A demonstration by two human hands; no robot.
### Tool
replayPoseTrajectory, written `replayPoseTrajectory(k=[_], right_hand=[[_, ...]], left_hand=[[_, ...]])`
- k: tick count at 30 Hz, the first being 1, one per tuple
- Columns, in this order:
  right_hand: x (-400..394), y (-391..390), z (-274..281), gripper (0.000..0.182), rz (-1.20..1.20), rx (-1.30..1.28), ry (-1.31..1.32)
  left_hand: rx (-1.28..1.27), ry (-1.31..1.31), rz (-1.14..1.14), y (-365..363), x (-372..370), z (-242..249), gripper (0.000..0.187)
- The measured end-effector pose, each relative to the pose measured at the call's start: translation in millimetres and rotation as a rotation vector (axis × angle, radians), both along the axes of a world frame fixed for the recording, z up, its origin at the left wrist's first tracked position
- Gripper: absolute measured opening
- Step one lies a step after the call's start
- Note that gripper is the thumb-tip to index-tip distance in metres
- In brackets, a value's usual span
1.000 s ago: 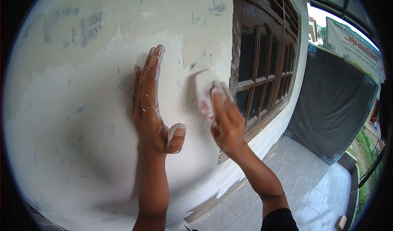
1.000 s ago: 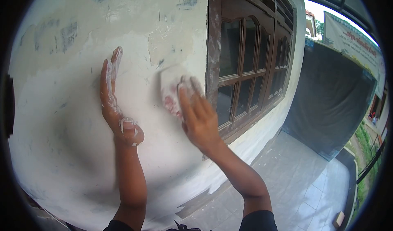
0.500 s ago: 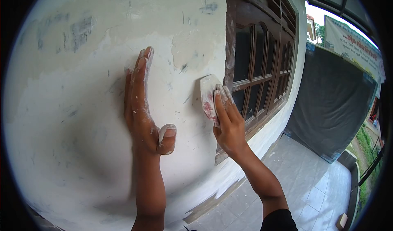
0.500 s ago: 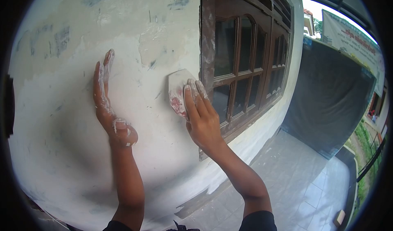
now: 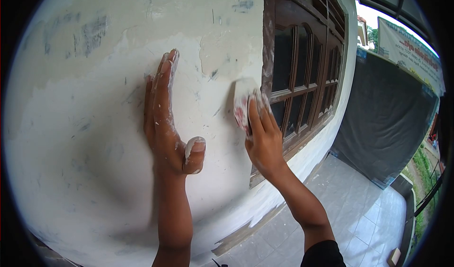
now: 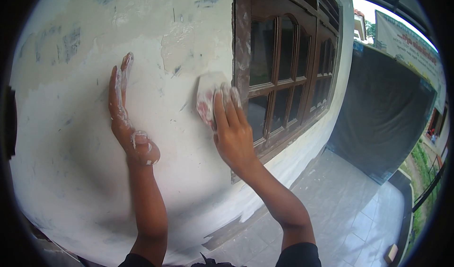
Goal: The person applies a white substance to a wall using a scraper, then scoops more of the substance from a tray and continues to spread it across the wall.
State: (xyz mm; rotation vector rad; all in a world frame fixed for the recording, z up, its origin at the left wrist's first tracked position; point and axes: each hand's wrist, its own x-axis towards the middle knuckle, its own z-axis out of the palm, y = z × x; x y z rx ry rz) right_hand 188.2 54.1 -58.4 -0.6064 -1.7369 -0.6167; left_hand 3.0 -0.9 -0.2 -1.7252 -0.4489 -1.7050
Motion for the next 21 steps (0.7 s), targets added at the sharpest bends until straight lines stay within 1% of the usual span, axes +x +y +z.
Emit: replayPoseTrajectory(k=[1, 3, 4, 6, 7, 9, 11, 12, 14, 16, 17, 19, 20, 21], right_hand=[[2, -3, 2, 0.073, 0.003, 0.000, 0.003], [7, -11, 9, 0.076, 0.094, -0.096, 0.026], [7, -12, 21, 0.076, 0.093, -0.096, 0.025], [0, -3, 61, 0.078, -0.026, 0.208, 0.127], [-5, 2, 72, 0.078, -0.024, 0.211, 0.128], [-16, 9, 86, 0.078, -0.105, 0.249, 0.072], [-24, 10, 74, 0.078, -0.101, 0.198, 0.041], [-27, 10, 64, 0.078, -0.098, 0.146, 0.007], [-22, 1, 36, 0.079, -0.112, 0.131, -0.027], [-15, -15, 16, 0.077, -0.087, -0.006, -0.093], [-10, -21, 17, 0.077, -0.088, -0.006, -0.091], [0, -33, 24, 0.061, -0.116, -0.036, -0.133], [1, -31, 32, 0.061, -0.120, -0.035, -0.132], [0, -25, 47, 0.061, -0.164, 0.034, -0.055]], left_hand=[[0.005, -0.003, -0.012, 0, 0, 0, 0.091], [0.012, -0.011, -0.025, 0, 0, 0, 0.091], [0.006, -0.003, -0.014, 0, 0, 0, 0.091], [0.002, 0.008, -0.001, -1, 0, 0, 0.091], [-0.002, 0.003, 0.002, -1, 0, 0, 0.091], [-0.006, -0.001, 0.008, -1, 0, 0, 0.091], [-0.008, -0.001, 0.015, -2, 0, 0, 0.092], [-0.011, -0.004, 0.016, -2, 0, 0, 0.092], [-0.003, 0.015, 0.008, -2, 0, 1, 0.090], [-0.001, 0.025, 0.024, -1, -1, 1, 0.090], [0.007, 0.039, 0.037, -1, -1, 1, 0.089], [0.007, 0.038, 0.035, -1, 0, 2, 0.088], [0.003, 0.036, 0.035, -2, 0, 2, 0.087], [0.003, 0.039, 0.031, -2, 0, 1, 0.087]])
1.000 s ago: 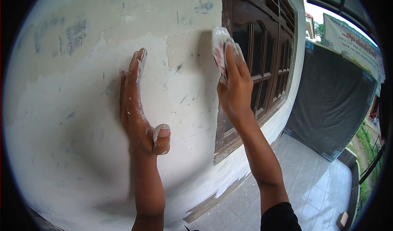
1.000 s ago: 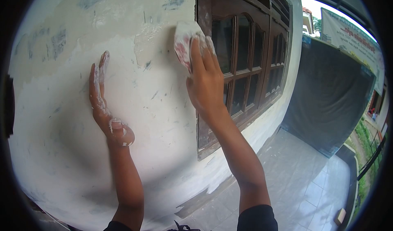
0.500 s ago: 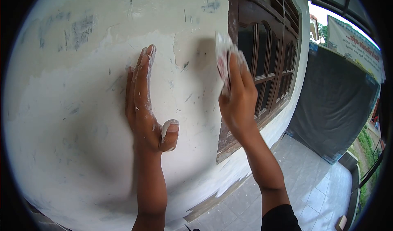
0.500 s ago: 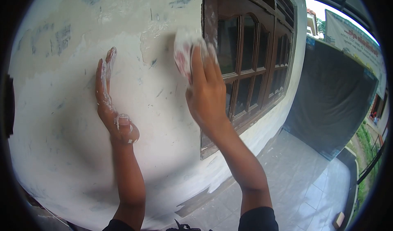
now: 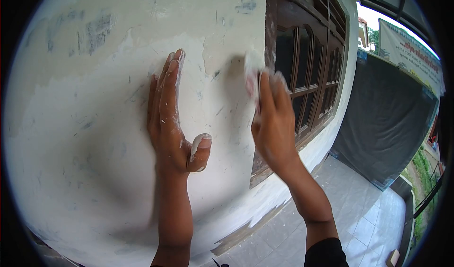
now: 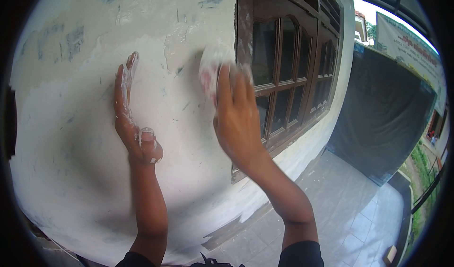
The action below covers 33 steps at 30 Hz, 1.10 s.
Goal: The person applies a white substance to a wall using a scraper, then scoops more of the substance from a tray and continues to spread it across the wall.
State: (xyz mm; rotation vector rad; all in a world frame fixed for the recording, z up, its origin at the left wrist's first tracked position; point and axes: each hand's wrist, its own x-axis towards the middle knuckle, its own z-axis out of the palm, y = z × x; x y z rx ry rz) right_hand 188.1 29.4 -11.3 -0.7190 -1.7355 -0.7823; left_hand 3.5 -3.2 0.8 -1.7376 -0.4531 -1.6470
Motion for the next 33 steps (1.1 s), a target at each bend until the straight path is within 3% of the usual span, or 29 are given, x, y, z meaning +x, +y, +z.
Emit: replayPoseTrajectory(k=[2, 5, 9, 14, 16, 19, 22, 23, 25, 29, 33], right_hand=[[-8, 5, 30, 0.070, -0.029, 0.052, 0.148], [-29, 15, 48, 0.061, -0.082, 0.140, 0.112], [-33, 8, 12, 0.049, -0.145, 0.145, -0.062], [-4, -17, -18, 0.055, 0.028, -0.034, -0.142], [4, -19, -9, 0.072, 0.099, -0.058, 0.001], [1, 8, 27, 0.074, 0.174, 0.225, 0.101], [-18, 17, 52, 0.074, 0.170, 0.202, 0.032], [-22, 17, 50, 0.074, 0.173, 0.202, 0.036], [-28, 16, 38, 0.052, 0.074, 0.259, -0.028], [-17, -6, -12, 0.054, 0.088, 0.090, -0.139], [-7, -16, -13, 0.057, 0.162, 0.082, -0.118]], left_hand=[[-0.006, -0.007, -0.007, 1, 0, -1, 0.086], [-0.005, 0.000, -0.006, 1, -2, -1, 0.086], [0.004, -0.001, -0.001, 0, -2, -1, 0.086], [-0.010, 0.018, 0.001, -1, -3, 0, 0.085], [-0.004, 0.009, 0.001, 0, -1, 0, 0.085], [0.002, 0.009, -0.012, 1, -1, -1, 0.085], [0.007, 0.004, -0.011, 1, -2, -1, 0.085], [0.000, 0.006, 0.001, 1, -2, -1, 0.085], [-0.002, 0.005, -0.006, 0, -3, 0, 0.086], [-0.006, -0.004, 0.001, 0, -2, 0, 0.086], [0.040, -0.045, -0.015, 4, 0, 0, 0.081]])
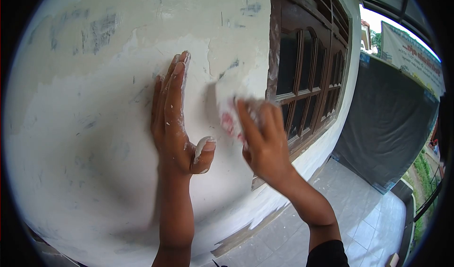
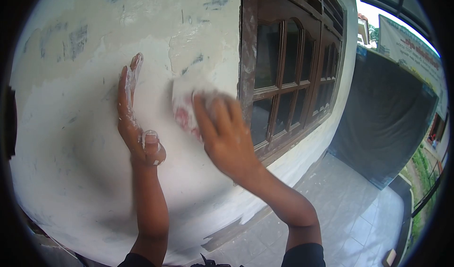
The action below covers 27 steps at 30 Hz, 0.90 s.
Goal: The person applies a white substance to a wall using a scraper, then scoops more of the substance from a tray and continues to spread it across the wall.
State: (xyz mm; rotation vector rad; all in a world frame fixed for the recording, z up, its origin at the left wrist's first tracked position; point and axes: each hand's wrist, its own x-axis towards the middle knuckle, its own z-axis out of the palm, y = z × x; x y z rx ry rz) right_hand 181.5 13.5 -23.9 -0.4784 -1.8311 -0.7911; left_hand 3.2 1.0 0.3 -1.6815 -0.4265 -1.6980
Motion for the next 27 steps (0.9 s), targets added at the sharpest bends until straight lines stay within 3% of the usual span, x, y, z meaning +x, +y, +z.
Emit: replayPoseTrajectory(k=[3, 5, 6, 12, 13, 16, 21, 24, 27], right_hand=[[2, 20, 40, 0.056, -0.009, 0.116, 0.106], [-5, 32, 58, 0.073, -0.028, 0.177, 0.232], [-10, 37, 59, 0.073, -0.026, 0.177, 0.233], [-8, 33, 12, 0.071, -0.020, -0.008, 0.095], [1, 25, 7, 0.054, -0.034, -0.007, 0.070], [22, 12, 12, 0.055, 0.040, -0.115, 0.051], [16, 21, 58, 0.055, 0.144, 0.051, 0.304], [7, 36, 72, 0.056, 0.109, 0.222, 0.219], [0, 35, 60, 0.065, 0.052, 0.182, 0.174]], left_hand=[[-0.047, 0.025, 0.023, -3, 1, 0, 0.086], [-0.040, 0.034, 0.024, -4, 0, 0, 0.086], [-0.040, 0.035, 0.025, -3, -1, 0, 0.086], [-0.047, 0.034, 0.031, -4, -1, 0, 0.087], [-0.048, 0.040, 0.038, -5, 0, 0, 0.087], [-0.047, 0.047, 0.040, -5, 0, 1, 0.086], [-0.035, 0.042, 0.032, -3, 1, 0, 0.085], [-0.048, 0.050, 0.016, -5, -1, 0, 0.084], [-0.034, 0.067, 0.031, -5, -2, 0, 0.084]])
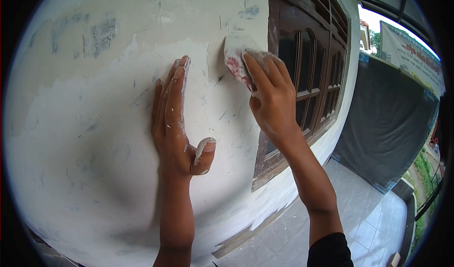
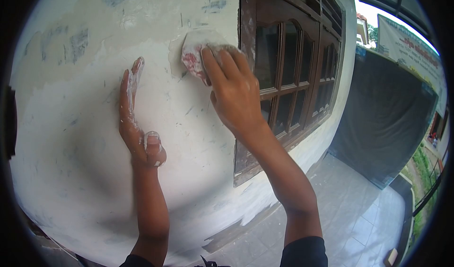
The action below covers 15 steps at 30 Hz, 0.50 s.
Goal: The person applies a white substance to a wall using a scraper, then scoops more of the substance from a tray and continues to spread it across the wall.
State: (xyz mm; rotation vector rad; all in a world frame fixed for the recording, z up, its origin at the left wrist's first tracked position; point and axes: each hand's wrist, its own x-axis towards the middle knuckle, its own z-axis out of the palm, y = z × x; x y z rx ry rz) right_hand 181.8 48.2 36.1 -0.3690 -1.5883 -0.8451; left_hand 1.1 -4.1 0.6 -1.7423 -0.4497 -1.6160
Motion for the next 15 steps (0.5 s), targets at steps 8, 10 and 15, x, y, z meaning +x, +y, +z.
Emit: replayPoseTrajectory(k=[8, 10, 15], right_hand=[[10, -5, -45, 0.065, -0.024, -0.036, -0.101], [16, -8, -54, 0.067, 0.056, -0.113, -0.110], [17, -4, -41, 0.072, 0.130, -0.133, -0.001]], left_hand=[[0.032, -0.043, 0.005, 5, 1, -1, 0.077], [0.034, -0.048, -0.002, 6, 1, -1, 0.077], [-0.014, -0.029, -0.017, 1, 2, -1, 0.087]])
